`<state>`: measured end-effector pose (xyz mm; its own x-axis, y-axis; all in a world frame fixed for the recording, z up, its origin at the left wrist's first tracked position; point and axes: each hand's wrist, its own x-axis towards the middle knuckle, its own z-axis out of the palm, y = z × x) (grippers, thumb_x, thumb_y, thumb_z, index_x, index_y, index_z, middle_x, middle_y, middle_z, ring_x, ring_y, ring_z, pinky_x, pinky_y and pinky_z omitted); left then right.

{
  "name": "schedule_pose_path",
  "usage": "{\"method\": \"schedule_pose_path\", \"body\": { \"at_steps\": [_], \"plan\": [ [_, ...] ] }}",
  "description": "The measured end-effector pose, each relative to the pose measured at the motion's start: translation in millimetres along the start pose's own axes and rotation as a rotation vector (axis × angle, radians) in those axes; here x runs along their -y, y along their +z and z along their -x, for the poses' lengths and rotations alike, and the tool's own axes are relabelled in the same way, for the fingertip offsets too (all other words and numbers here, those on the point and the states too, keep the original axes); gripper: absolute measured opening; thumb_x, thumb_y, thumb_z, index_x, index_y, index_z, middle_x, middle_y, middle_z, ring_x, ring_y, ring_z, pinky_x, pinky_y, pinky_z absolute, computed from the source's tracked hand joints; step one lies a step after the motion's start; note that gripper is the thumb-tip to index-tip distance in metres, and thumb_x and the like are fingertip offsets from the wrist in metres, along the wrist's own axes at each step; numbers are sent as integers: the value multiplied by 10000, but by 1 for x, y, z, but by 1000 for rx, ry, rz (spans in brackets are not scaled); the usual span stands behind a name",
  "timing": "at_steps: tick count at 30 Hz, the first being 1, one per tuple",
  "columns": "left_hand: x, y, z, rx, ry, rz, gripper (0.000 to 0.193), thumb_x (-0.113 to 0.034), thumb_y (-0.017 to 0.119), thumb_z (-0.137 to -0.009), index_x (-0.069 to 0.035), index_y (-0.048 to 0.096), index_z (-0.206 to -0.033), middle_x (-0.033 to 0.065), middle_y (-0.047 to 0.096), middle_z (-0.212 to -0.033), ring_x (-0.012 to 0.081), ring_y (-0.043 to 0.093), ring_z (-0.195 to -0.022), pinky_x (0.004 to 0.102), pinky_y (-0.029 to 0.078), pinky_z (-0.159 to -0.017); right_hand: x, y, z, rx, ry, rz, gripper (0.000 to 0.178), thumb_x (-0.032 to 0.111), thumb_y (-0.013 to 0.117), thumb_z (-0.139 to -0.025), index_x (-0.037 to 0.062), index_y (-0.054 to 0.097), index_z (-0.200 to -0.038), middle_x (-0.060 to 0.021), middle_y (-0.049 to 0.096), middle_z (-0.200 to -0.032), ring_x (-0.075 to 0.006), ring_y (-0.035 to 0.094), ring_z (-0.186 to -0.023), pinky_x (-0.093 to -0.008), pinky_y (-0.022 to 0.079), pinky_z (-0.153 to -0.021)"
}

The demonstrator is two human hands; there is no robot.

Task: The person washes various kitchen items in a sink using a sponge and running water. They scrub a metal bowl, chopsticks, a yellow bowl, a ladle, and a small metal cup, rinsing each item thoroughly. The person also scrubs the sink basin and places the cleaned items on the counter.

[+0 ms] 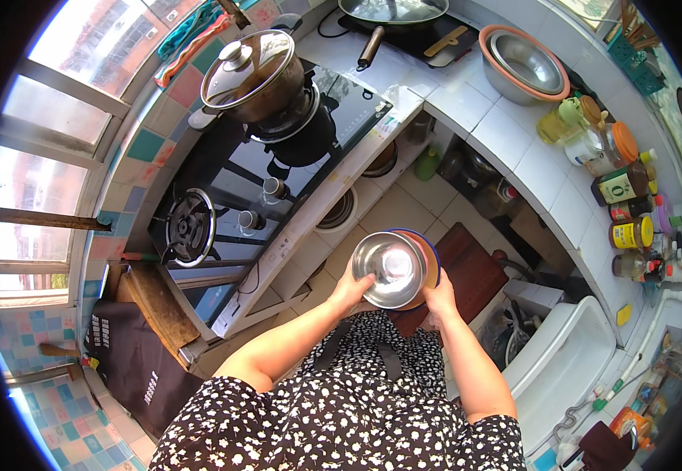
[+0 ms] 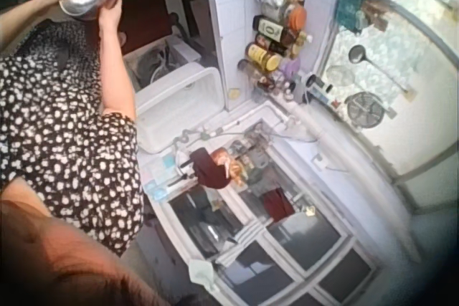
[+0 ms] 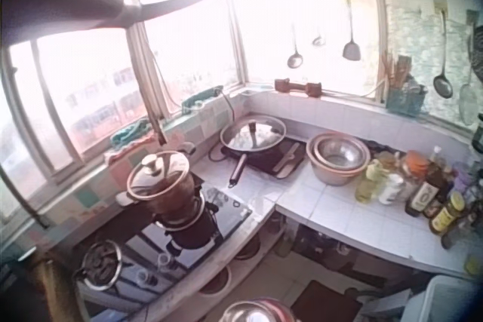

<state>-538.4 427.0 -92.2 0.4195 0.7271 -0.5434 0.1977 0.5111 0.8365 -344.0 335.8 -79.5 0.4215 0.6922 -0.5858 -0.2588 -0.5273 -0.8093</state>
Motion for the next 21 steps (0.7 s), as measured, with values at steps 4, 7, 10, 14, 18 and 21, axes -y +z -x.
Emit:
{"method": "schedule_pose_path", "body": {
  "at_steps": [4,7,10,14,18,21],
  "plan": [
    [31,-1,-20,-149,216,-204,541,-122,587,-810,-56,372,-1303,120,448,-1207,255,418,-1168,345,330,-1004,16,4,-13,-10,-57,-24,524,-77,560,-776,52,456,-1273,-76,554,-1199,-163,507,-1120,-266,368,-959],
    [16,21,-18,-336,124,-452,496,-118,590,-788,-85,445,-1261,156,385,-1225,303,376,-1183,389,338,-1000,14,-6,-28,9,-80,7,523,-79,542,-791,53,448,-1289,-83,546,-1216,-164,491,-1145,-266,355,-975],
    [14,32,-19,-366,91,-441,489,-115,590,-791,-88,453,-1260,161,411,-1197,306,412,-1152,379,354,-986,17,-14,-43,36,-61,42,524,-64,534,-797,56,444,-1299,-92,542,-1227,-171,481,-1164,-271,344,-987],
    [35,56,-29,-474,79,-265,493,-61,565,-811,-34,410,-1278,105,525,-1140,210,517,-1037,325,408,-915,20,-37,-65,100,-58,160,485,6,549,-826,56,447,-1297,-102,546,-1229,-176,496,-1151,-282,360,-972],
    [19,82,-37,-471,47,56,508,-24,549,-806,-51,389,-1287,86,552,-1087,181,563,-930,317,476,-821,20,-58,-99,174,-102,158,434,67,559,-864,25,445,-1280,-107,558,-1194,-177,524,-1097,-288,395,-934],
    [-2,83,-37,-548,-161,402,486,-4,541,-790,-61,415,-1256,81,553,-1073,170,567,-919,291,482,-772,21,-57,-136,165,-102,287,407,99,550,-878,34,450,-1267,-106,562,-1161,-177,552,-1038,-299,455,-859]
  ]
}}
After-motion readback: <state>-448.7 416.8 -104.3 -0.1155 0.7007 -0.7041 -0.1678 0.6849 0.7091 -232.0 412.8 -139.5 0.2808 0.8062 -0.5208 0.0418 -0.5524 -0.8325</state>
